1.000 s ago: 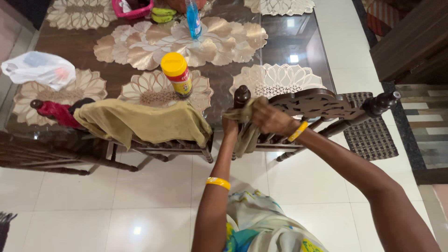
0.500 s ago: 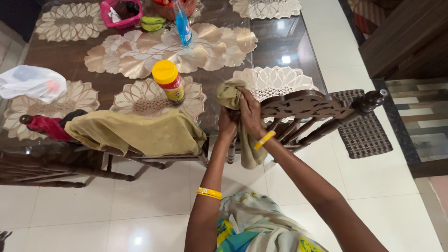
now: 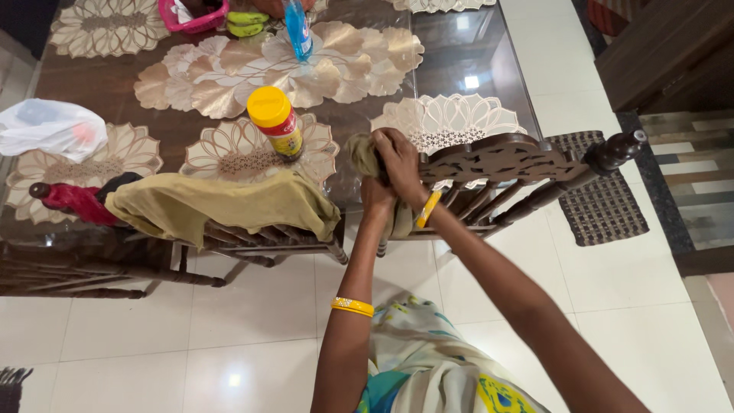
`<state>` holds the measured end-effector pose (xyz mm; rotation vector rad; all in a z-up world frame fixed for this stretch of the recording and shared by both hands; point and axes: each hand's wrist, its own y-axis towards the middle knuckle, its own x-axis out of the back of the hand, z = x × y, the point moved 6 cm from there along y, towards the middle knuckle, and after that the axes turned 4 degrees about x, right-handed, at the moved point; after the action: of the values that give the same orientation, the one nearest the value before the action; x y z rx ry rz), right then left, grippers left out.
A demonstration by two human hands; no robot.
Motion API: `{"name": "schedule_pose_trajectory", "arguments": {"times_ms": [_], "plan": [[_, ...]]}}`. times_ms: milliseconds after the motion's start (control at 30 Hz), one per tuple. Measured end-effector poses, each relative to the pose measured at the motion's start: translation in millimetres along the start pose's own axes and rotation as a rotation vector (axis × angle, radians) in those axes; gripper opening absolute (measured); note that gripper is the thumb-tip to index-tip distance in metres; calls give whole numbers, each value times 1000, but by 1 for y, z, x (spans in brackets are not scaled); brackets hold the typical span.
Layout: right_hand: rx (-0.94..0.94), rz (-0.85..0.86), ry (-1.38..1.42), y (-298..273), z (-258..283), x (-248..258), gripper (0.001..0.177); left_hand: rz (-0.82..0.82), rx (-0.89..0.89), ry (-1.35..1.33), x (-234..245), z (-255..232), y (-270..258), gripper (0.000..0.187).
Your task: The person wipes the backrest and legs of a wooden dining chair using a cloth. She starts by cleaning the upper backrest and then moves down to wipe the seat and the legs of the chair.
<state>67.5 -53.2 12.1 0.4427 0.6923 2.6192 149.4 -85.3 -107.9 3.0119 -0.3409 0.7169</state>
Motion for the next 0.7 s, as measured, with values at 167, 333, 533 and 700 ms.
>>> {"name": "schedule_pose_trajectory", "arguments": {"times_ms": [167, 333, 533, 700], "plan": [[306, -214, -395, -58, 25, 13, 44, -123, -175, -309, 9, -16, 6, 63], [-89, -67, -212, -83, 9, 43, 35, -119, -59, -17, 23, -29, -9, 60], [495, -112, -633, -71, 70, 81, 25, -151, -125, -48, 30, -43, -18, 54], [719, 319, -1292, -49, 55, 39, 47, -172, -90, -16, 26, -36, -14, 66]]}}
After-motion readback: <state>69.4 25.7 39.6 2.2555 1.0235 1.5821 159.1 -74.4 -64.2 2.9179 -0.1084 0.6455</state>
